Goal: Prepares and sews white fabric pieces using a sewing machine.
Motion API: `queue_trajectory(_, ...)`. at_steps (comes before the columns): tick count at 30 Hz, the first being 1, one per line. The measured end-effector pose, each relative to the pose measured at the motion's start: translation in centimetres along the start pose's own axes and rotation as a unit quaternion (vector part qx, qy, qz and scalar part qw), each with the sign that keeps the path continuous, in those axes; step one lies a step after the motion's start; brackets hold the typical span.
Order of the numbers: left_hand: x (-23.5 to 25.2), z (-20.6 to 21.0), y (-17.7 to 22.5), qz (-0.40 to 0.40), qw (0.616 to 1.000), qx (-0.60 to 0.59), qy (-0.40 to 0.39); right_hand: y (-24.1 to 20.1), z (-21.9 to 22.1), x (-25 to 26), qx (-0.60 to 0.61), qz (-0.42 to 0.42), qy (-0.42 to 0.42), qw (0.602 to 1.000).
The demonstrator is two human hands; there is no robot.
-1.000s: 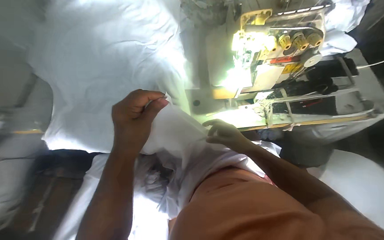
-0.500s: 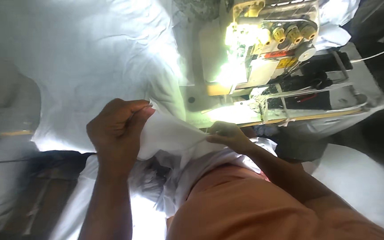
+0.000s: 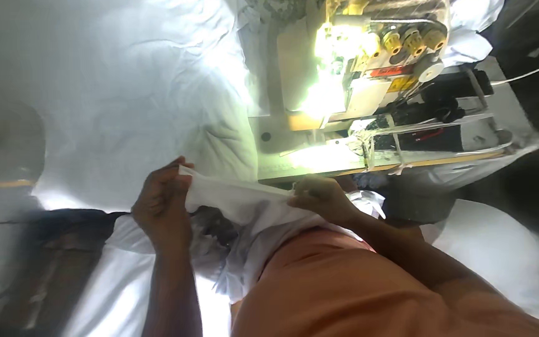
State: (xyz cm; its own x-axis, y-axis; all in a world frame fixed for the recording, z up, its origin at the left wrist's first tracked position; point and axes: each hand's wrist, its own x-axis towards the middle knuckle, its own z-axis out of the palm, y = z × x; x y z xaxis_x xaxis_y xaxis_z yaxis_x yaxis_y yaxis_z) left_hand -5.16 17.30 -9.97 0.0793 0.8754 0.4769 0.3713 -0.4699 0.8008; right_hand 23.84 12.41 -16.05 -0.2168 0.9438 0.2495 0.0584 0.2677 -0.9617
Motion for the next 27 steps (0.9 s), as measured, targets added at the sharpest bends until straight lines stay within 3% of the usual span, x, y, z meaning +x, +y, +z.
queue_trajectory(8, -1.9, 1.6, -0.4, -0.025, 0.993, -0.055, 0.097, 0.1, 0.7, -0.5, -0.044, -0.009, 0.052, 0.998)
queue_trajectory(19, -3.6, 1.4, -0.9, -0.083, 0.99, -0.025, 0.113, 1.2, 1.3, -0.6, -0.109, -0.044, 0.058, 0.991)
queue_trajectory(27, -3.5, 1.4, -1.6, -0.079, 0.989, -0.03, 0.12, 1.3, 1.4, -0.3, -0.148, -0.046, 0.058, 0.986)
